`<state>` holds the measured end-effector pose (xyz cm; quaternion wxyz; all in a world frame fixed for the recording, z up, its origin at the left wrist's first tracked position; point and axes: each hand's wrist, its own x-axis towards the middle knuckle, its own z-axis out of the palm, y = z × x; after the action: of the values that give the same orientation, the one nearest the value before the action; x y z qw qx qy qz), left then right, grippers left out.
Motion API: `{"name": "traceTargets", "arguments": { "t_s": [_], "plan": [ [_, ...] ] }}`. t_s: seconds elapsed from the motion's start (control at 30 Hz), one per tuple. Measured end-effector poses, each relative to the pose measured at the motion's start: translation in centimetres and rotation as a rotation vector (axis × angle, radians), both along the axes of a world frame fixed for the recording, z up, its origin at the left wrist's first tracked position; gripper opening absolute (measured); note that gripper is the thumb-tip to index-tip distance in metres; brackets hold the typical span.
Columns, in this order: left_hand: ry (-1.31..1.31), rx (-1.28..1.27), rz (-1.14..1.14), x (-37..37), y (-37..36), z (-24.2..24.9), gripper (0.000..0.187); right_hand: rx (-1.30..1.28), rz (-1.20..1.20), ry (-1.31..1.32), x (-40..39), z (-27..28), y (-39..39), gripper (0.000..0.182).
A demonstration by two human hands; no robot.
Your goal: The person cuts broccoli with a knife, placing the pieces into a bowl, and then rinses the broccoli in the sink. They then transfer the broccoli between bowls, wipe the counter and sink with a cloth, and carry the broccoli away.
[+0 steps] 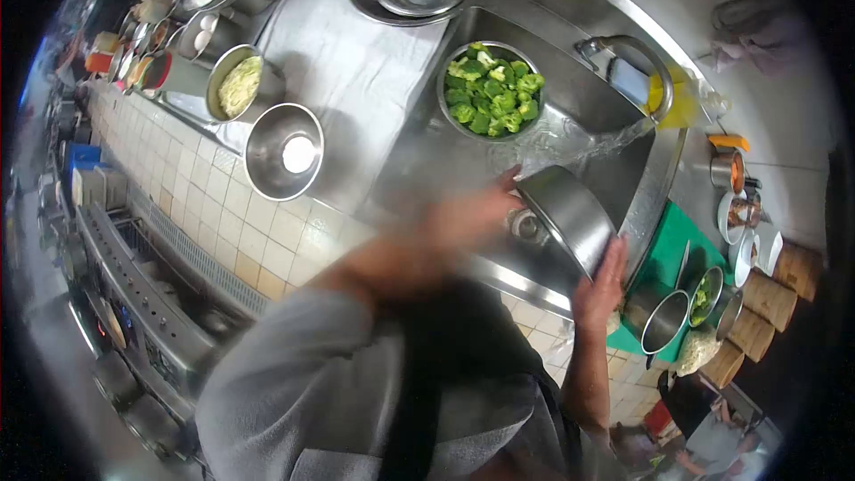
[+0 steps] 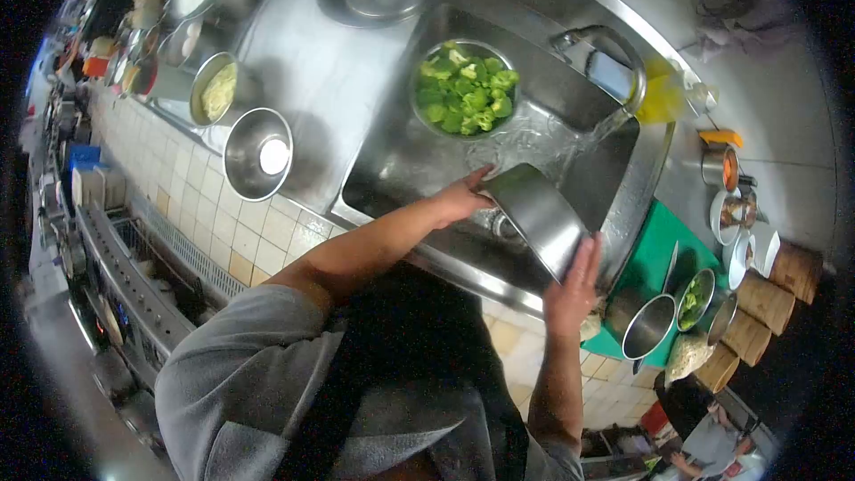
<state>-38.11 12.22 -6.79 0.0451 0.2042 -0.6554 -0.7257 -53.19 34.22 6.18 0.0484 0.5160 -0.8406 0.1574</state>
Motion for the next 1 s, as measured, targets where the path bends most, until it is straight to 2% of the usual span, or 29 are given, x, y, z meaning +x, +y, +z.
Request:
{"name": "traceTargets", "arguments": {
  "t_s": [0.03, 0.1, 0.13, 0.23, 0.27, 0.33, 0.4, 0.43, 0.5, 0.53, 0.57, 0.6, 0.63, 0.7, 0.77, 0.83, 0.97, 1.0],
  "plan": [
    [0.124, -0.143, -0.07, 0.4, -0.2, 0.8, 0.09, -0.082, 0.017, 0.03, -0.2, 0.4, 0.3, 0.079],
    [-0.134, 0.353, 0.183, -0.6, -0.5, 2.0, 0.09, -0.121, 0.041, 0.062, -0.5, 0.7, 0.3, 0.077],
    [-0.209, 0.277, 0.217, -0.5, -0.6, 2.4, 0.091, -0.148, 0.046, 0.103, -0.3, 0.9, 0.7, 0.075],
    [-0.249, 0.332, 0.252, 0.9, -1.2, 3.4, 0.082, -0.129, 0.032, 0.079, -0.1, 0.9, 1.4, 0.073],
    [-0.247, 0.334, 0.202, 1.6, -1.2, 1.9, 0.082, -0.113, -0.011, -0.044, 1.0, 2.5, 0.7, 0.073],
    [-0.02, -0.201, 0.016, 3.6, -1.4, -4.6, 0.07, -0.157, 0.016, -0.072, 2.5, 3.2, -0.3, 0.073],
    [0.133, -0.46, -0.084, 3.4, -1.3, -3.7, 0.065, -0.163, 0.023, -0.091, 3.0, 3.6, -0.3, 0.072],
    [0.042, -0.453, -0.002, 3.3, -1.4, 1.0, 0.044, -0.171, 0.017, -0.134, 3.1, 4.1, -0.4, 0.071],
    [-0.068, -0.449, 0.091, 3.7, -1.5, 3.5, 0.031, -0.225, 0.033, -0.162, 2.9, 4.2, -0.5, 0.066],
    [-0.09, -0.443, -0.059, 4.0, -2.3, 3.3, 0.044, -0.226, -0.033, -0.203, 2.5, 3.9, -0.6, 0.064],
    [-0.112, -0.445, -0.116, 4.4, -3.2, 3.8, 0.052, -0.226, -0.092, -0.247, 2.2, 3.4, -0.9, 0.063],
    [-0.134, -0.447, -0.174, 4.8, -4.1, 4.3, 0.062, -0.281, -0.133, -0.435, 2.2, 3.0, -1.0, 0.058],
    [-0.097, -0.392, -0.014, 4.7, -5.0, 6.5, 0.064, -0.176, -0.236, -0.503, 2.2, 3.3, -0.9, 0.056],
    [-0.02, 0.025, 0.279, 5.5, -7.9, 11.8, 0.07, -0.235, -0.242, -0.595, 1.5, 1.1, 0.2, 0.049],
    [0.115, 0.365, 0.647, 6.7, -12.7, 11.0, 0.07, -0.259, -0.251, -0.647, 1.6, 0.7, 0.5, 0.047],
    [0.155, 0.301, 1.011, 7.2, -17.6, 10.8, 0.067, -0.278, -0.27, -0.691, 1.6, 0.0, 0.6, 0.045],
    [0.223, 0.15, 1.192, 7.4, -27.0, 6.6, 0.061, -0.309, -0.305, -0.792, 3.0, 0.0, -1.2, 0.046],
    [0.168, 0.144, 1.075, 6.9, -28.7, 5.8, 0.052, -0.368, -0.324, -0.851, 3.6, 0.2, -1.8, 0.045]
  ]
}}
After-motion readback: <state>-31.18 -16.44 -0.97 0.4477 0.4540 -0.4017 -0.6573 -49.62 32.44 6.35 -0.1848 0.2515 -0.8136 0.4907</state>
